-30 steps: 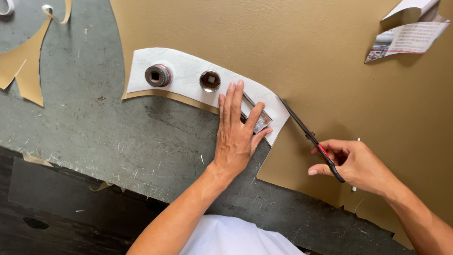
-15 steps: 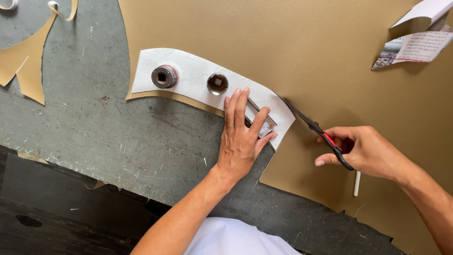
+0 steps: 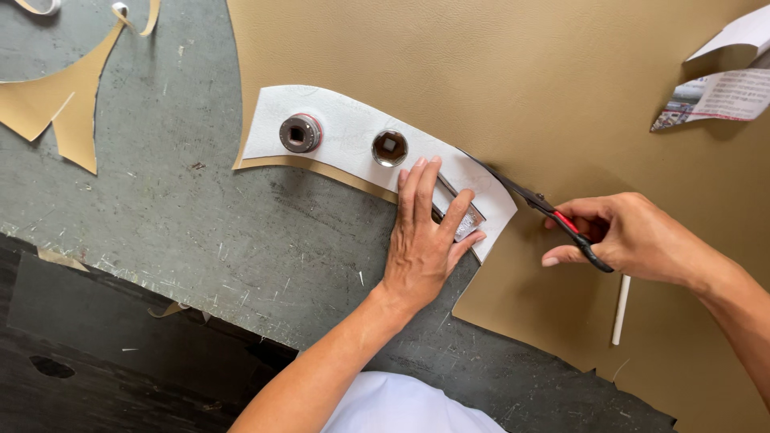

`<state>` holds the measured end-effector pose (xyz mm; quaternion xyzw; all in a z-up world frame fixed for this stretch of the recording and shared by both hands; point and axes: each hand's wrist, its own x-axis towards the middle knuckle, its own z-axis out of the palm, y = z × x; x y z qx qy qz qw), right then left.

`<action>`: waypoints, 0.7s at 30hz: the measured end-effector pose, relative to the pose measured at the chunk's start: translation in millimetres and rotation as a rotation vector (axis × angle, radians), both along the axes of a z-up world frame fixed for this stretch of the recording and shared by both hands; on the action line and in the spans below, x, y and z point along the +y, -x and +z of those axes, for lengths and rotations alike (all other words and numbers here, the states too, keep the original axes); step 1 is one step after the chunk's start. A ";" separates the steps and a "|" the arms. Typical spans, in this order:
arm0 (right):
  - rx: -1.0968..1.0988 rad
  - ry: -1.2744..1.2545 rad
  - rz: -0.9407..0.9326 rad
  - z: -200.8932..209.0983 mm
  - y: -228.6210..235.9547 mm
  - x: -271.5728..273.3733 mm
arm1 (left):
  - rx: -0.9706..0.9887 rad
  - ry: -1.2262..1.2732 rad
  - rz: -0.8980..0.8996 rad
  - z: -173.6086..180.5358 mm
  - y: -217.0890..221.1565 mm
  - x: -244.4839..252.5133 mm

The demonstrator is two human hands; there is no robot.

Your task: The person uses shears to cut a curved piece of tan material on a workbench, following a paper template secured with a padlock and metal weights. The person repeatedly repositions the template and cuts along its edge, then cuts a separate white paper piece and aligns it with the tan material.

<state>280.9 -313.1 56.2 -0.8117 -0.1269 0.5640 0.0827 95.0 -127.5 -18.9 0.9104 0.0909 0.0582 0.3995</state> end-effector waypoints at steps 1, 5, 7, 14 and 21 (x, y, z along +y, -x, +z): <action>-0.003 0.007 -0.002 1.2 -1.1 2.5 | -0.004 -0.004 -0.001 0.0 0.1 0.4; -0.034 0.057 0.073 6.0 -7.6 11.2 | -0.010 0.006 -0.004 -2.2 0.1 2.0; -0.049 0.020 0.090 4.6 -11.0 18.0 | -0.010 0.013 0.000 -3.5 1.0 3.2; -0.069 0.029 0.095 5.5 -12.9 34.6 | -0.176 0.128 0.005 -1.2 12.3 12.4; -0.056 0.016 0.129 6.7 -15.1 46.6 | -0.157 -0.078 0.291 -11.2 5.4 61.6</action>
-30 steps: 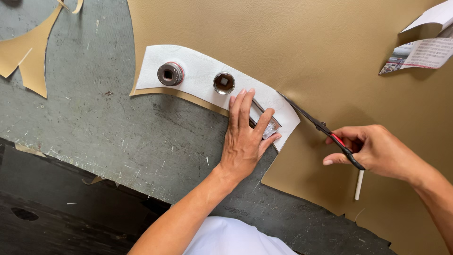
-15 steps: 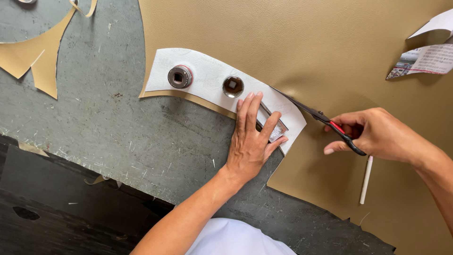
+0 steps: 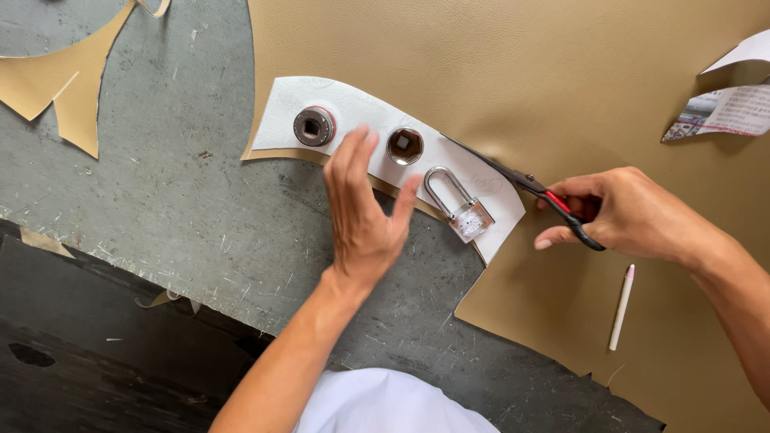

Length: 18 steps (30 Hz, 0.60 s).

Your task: The person uses shears to cut a curved piece of tan material on a workbench, following a paper template secured with a padlock and metal weights. The person repeatedly repositions the template and cuts along its edge, then cuts a separate white paper piece and aligns it with the tan material.

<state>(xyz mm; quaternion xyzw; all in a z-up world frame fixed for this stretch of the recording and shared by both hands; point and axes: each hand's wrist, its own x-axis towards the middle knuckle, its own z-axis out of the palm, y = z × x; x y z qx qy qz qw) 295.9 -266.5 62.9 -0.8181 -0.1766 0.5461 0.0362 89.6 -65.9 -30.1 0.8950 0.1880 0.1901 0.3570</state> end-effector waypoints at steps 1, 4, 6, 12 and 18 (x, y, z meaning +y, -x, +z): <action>0.003 0.005 -0.013 -0.6 0.7 3.3 | 0.025 0.010 -0.011 -1.3 -4.4 5.2; -0.003 0.006 -0.031 0.1 1.2 11.5 | 0.094 -0.001 -0.046 0.8 -11.9 9.4; -0.002 -0.007 -0.031 0.5 2.2 16.3 | 0.128 -0.029 -0.056 3.9 -12.3 8.7; 0.002 -0.052 0.006 -0.6 1.4 29.3 | 0.102 -0.009 -0.013 3.5 -12.0 6.7; 0.001 -0.043 -0.029 -3.8 2.7 41.5 | 0.058 0.025 -0.003 -3.2 -13.0 7.4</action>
